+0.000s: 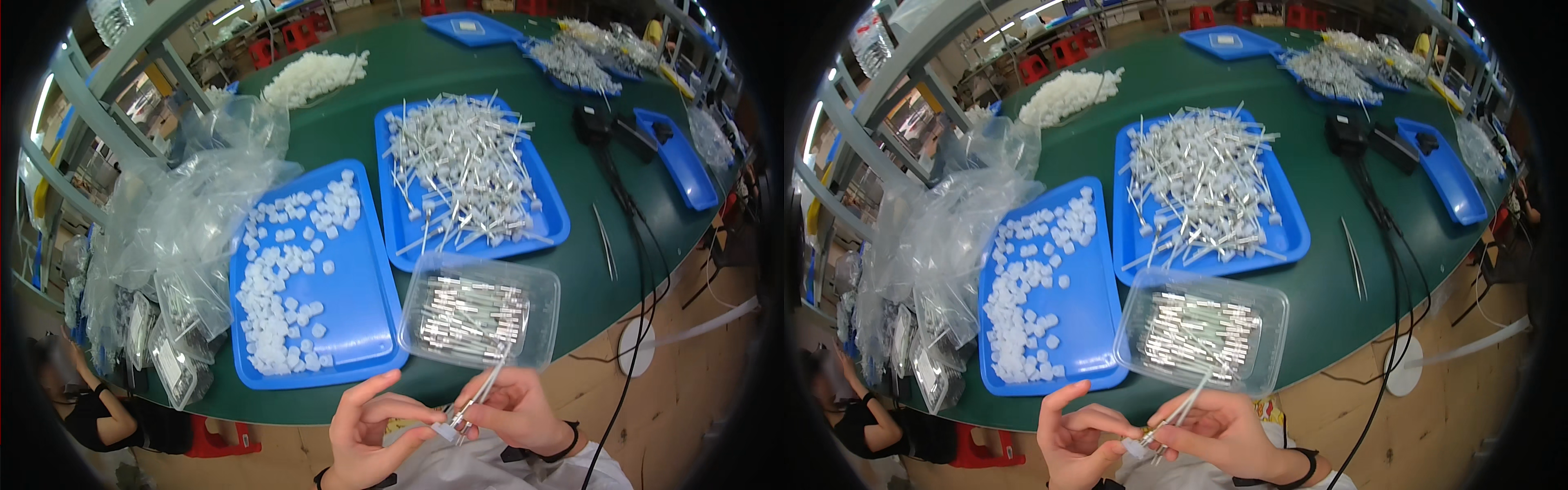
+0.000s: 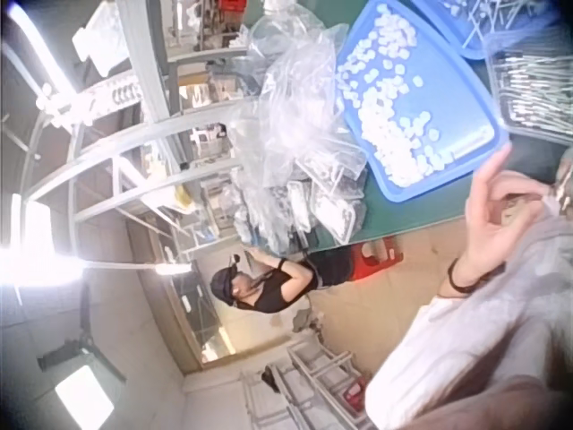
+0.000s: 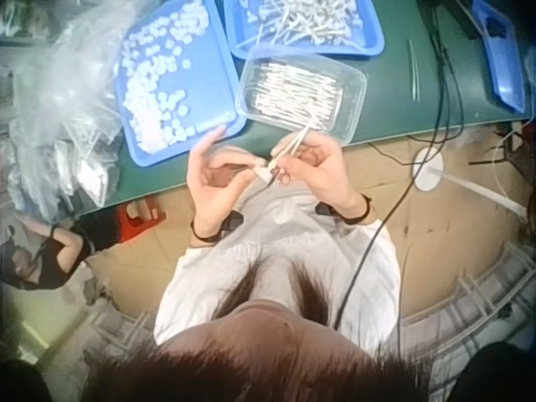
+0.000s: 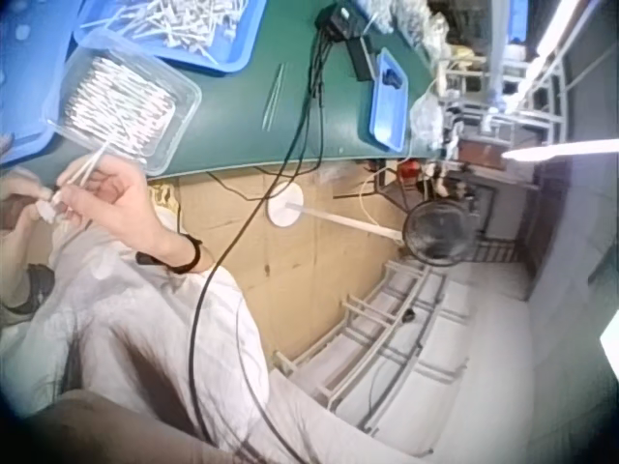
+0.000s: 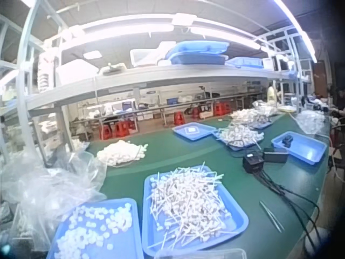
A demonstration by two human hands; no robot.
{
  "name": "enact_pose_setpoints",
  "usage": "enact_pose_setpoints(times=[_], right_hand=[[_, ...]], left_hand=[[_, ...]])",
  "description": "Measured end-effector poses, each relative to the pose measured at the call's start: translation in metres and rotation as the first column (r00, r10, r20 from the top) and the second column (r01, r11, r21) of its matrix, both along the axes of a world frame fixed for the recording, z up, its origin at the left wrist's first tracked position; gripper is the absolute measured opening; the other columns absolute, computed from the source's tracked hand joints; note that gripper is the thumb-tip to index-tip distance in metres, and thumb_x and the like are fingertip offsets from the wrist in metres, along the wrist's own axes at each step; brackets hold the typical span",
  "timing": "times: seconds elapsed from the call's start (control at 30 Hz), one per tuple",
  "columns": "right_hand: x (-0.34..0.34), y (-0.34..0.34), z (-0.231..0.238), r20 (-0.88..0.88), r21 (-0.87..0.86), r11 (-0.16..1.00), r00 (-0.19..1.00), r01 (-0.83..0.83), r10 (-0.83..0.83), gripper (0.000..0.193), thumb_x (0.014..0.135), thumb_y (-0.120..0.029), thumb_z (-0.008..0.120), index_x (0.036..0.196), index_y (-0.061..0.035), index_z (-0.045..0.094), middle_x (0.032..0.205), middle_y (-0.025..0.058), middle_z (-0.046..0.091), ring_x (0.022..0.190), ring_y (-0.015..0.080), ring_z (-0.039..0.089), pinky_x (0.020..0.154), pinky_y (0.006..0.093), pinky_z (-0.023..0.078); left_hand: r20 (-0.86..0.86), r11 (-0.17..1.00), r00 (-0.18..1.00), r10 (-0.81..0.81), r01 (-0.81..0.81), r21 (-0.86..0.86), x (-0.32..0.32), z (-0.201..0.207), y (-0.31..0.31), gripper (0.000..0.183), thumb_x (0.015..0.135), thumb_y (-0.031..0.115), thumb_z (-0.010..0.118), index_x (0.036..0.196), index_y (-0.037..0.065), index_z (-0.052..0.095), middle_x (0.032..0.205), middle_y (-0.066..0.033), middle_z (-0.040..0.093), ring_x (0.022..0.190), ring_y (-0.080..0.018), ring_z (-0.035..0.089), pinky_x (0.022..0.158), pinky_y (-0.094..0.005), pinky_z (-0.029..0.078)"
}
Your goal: Assembling small plastic and metal components by hand at a factory workstation.
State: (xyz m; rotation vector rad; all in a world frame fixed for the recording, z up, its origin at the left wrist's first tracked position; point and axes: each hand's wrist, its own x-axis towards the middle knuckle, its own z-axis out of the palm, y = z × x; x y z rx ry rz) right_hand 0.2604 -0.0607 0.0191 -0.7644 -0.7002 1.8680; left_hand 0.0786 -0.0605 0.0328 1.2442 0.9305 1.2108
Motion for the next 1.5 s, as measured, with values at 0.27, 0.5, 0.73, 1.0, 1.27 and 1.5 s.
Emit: enact_pose_setpoints(times=[0.27,0.5,0.73,1.0,1.27,1.5], right_hand=[[0.045,0.092,0.044,0.59,0.509,0.835,0.621,0.211,-0.517,0.016,0.079,0.001,0.059,0.094,0.0061,0.058,0.073,0.0079,0.061,0.064,0.0091,0.058,0.053,0.02,0.045],[0.12,0.193,-0.002,0.814,0.512,0.856,0.356,-0.068,-0.458,0.023,0.073,0.004,0.058,0.095,0.0034,0.05,0.069,0.0051,0.052,0.054,0.0084,0.051,0.046,0.0217,0.043],[0.151,0.181,-0.01,0.682,0.656,0.722,-0.235,-0.222,-0.692,0.039,0.073,0.002,0.059,0.111,-0.0019,0.05,0.089,0.0082,0.045,0.076,0.0157,0.044,0.07,0.027,0.039],[0.061,0.071,0.037,0.781,0.609,0.793,0.18,-0.005,-0.598,0.026,0.083,0.0,0.051,0.109,-0.0004,0.051,0.072,-0.0033,0.04,0.058,0.003,0.036,0.049,0.0174,0.027],[-0.02,0.023,0.06,0.785,0.572,0.817,0.336,-0.072,-0.52,0.018,0.081,0.001,0.059,0.099,0.002,0.059,0.074,0.0002,0.054,0.065,0.0049,0.05,0.056,0.0167,0.039],[-0.032,0.024,0.042,0.74,0.573,0.818,0.456,-0.045,-0.493,0.014,0.073,0.007,0.058,0.087,0.0057,0.056,0.076,0.0085,0.055,0.059,0.011,0.055,0.053,0.0199,0.043]], left_hand=[[-0.653,0.775,0.417,0.632,-0.351,0.526,-0.073,-0.023,0.053,0.028,0.072,0.004,0.064,0.099,0.001,0.057,0.091,-0.0119,0.06,0.083,-0.0256,0.055,0.076,-0.0337,0.043],[-0.734,0.771,0.262,0.627,-0.344,0.536,-0.099,-0.042,0.06,0.026,0.073,0.009,0.064,0.098,0.003,0.057,0.098,-0.0107,0.051,0.093,-0.0286,0.047,0.083,-0.0373,0.037],[-0.72,0.794,0.35,0.6,-0.375,0.479,-0.105,-0.05,0.055,0.022,0.074,0.002,0.058,0.096,0.003,0.057,0.093,-0.0099,0.048,0.091,-0.0266,0.046,0.079,-0.0367,0.037],[-0.665,0.776,0.409,0.625,-0.417,0.473,-0.107,-0.057,0.052,0.024,0.072,-0.007,0.051,0.093,0.002,0.059,0.09,-0.01,0.05,0.089,-0.0275,0.049,0.079,-0.036,0.039],[-0.501,0.699,0.489,0.714,-0.467,0.541,-0.106,-0.054,0.059,0.024,0.072,-0.01,0.054,0.092,0.003,0.062,0.084,-0.009,0.052,0.082,-0.0272,0.052,0.072,-0.0347,0.043],[-0.221,0.637,0.616,0.756,-0.615,0.464,-0.11,-0.045,0.051,0.019,0.077,-0.01,0.055,0.088,0.001,0.065,0.091,-0.0088,0.057,0.079,-0.0189,0.057,0.069,-0.0269,0.047]])
